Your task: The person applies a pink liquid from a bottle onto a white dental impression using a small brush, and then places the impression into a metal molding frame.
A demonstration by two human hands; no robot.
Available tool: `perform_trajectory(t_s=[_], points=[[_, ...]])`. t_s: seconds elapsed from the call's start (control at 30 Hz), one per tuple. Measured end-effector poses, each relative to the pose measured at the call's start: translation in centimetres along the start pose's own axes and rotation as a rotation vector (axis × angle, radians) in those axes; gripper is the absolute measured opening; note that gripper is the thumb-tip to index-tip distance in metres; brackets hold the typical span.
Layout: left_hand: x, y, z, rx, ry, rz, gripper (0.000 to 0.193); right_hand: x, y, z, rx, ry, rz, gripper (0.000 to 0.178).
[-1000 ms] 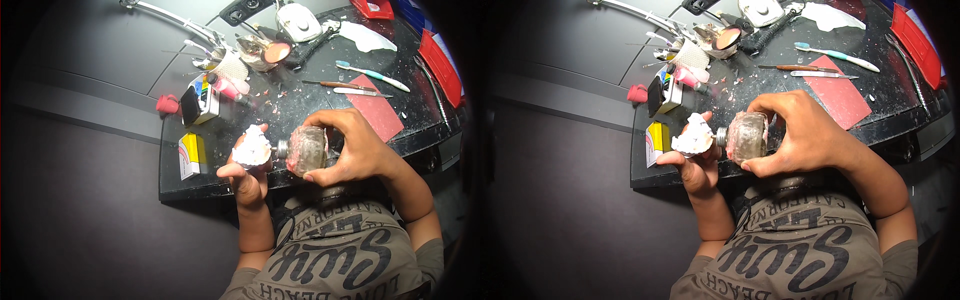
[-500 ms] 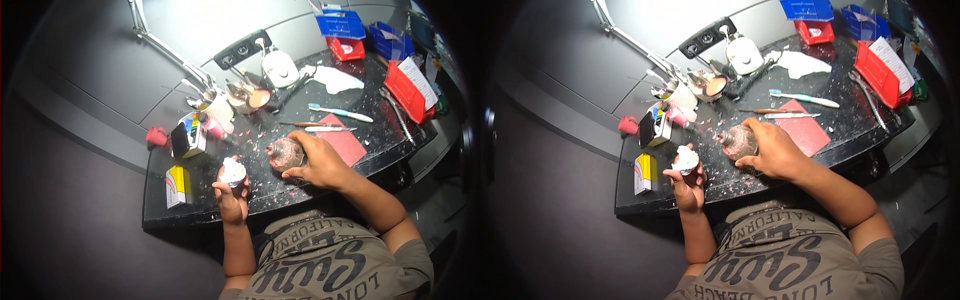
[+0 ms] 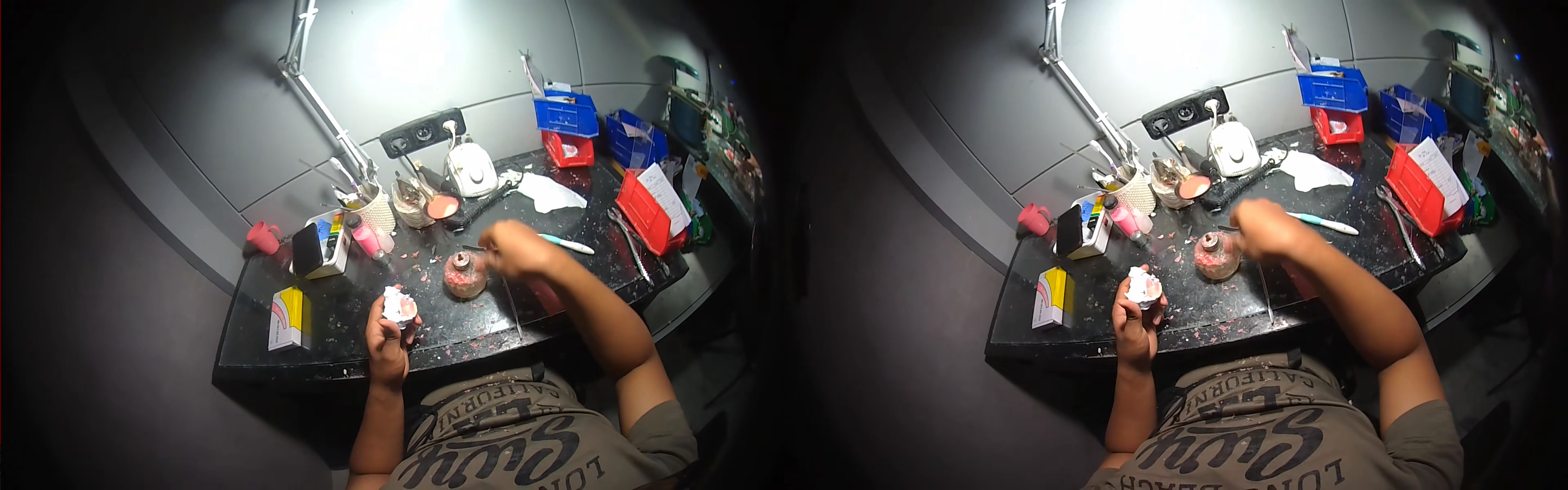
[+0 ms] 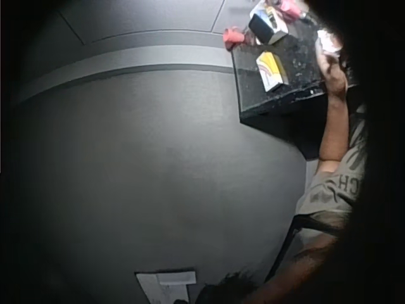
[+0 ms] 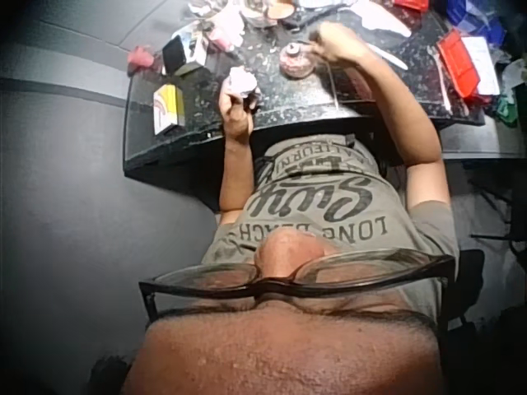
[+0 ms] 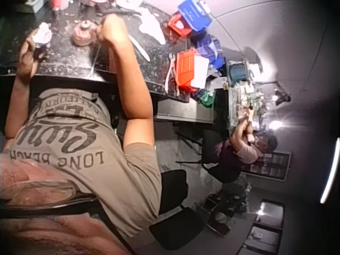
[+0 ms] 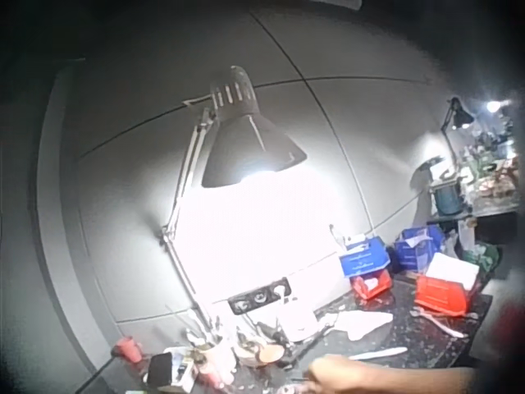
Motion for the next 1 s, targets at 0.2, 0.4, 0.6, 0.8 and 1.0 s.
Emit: perform_trajectory(t_s=[0.2, 0.4, 0.6, 0.8, 1.0], points=[[0.2, 0.0, 0.0, 0.033, -0.022, -0.014, 0.085, -1.6, 9.2, -2.2, -0.232, 0.274, 0.029, 0.031], [-0.7, -0.3, 0.1, 0.034, -0.056, -0.013, 0.091, -1.3, 10.0, -1.2, -0.202, 0.577, 0.073, 0.018], [-1.0, -0.4, 0.6, -0.007, -0.035, 0.010, 0.108, -0.2, 6.4, -2.1, -0.107, 0.550, 0.033, 0.017], [-1.1, -0.5, 0.8, -0.004, -0.008, 0.054, 0.111, -0.3, 4.1, -2.0, -0.022, 0.594, 0.005, 0.016], [-1.1, -0.8, 1.1, 0.010, 0.001, 0.107, 0.110, -3.3, 2.7, -3.3, -0.004, 0.618, 0.058, 0.032]])
Point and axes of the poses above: each hand's wrist, its own y-axis towards the middle knuckle, its own z-axis out of the palm, x = y × z, the point moved 4 cm from there along y, towards the middle knuckle, and after that the axes turned 7 degrees about -x, right-handed, at the moved point
